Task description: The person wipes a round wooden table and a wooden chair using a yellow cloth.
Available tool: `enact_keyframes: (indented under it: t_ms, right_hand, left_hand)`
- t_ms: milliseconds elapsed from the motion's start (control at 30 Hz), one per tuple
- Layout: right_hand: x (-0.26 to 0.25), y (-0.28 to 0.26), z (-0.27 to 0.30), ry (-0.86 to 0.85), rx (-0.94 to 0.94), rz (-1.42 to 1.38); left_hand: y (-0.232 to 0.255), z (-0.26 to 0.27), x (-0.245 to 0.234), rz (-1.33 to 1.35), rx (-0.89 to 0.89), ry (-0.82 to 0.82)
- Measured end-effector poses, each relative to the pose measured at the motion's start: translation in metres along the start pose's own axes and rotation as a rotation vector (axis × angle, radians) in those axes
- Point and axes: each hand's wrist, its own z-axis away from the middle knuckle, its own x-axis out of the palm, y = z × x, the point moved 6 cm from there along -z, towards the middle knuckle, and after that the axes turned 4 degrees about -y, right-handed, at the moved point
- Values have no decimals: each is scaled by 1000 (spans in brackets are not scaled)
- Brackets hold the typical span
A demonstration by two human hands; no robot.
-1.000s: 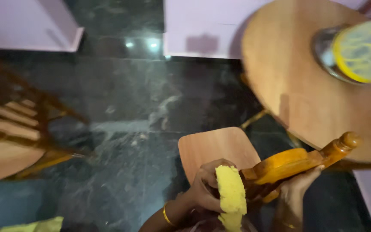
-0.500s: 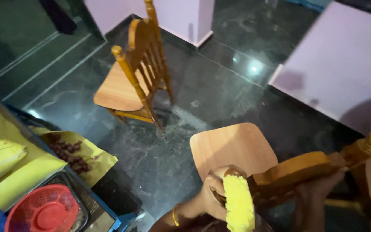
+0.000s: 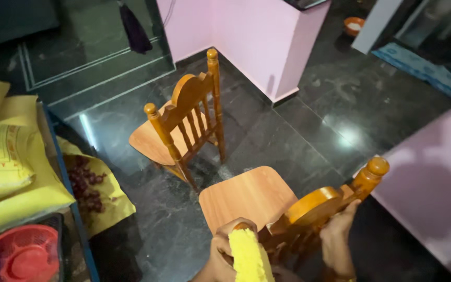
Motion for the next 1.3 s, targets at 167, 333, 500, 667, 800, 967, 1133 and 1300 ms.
enact_keyframes:
  t_ms: [167,333,500,667,800,967,1133,1300]
  right_hand:
    - [24,-7,-44,25,140,21]
    - [30,-8,-97,-30,38,52]
    - [63,4,-137,-21,70,78]
    - [106,-14,-162,-152,-136,162]
    - [111,-1,-178,-57,11,169]
    - [126,11,-190,-88,121,149]
    - [149,19,-220,-320,26,179]
    - [152,33,-234,-402,190,149]
  left_hand:
    - [-35,-39,11,9,-73,13]
    - [-64,-58,5,-70,-175,-34]
    - [-91,-77,-36,-76,-119,73]
    - [-120,-107,-67,25,-86,120]
    - [-127,-112,-75,-48,-18,-3]
    - [-134,-119,-76,-24,64,108]
    - [-120,-117,-45,-62,23,255]
    - [-97,-104,12,-429,-138,395]
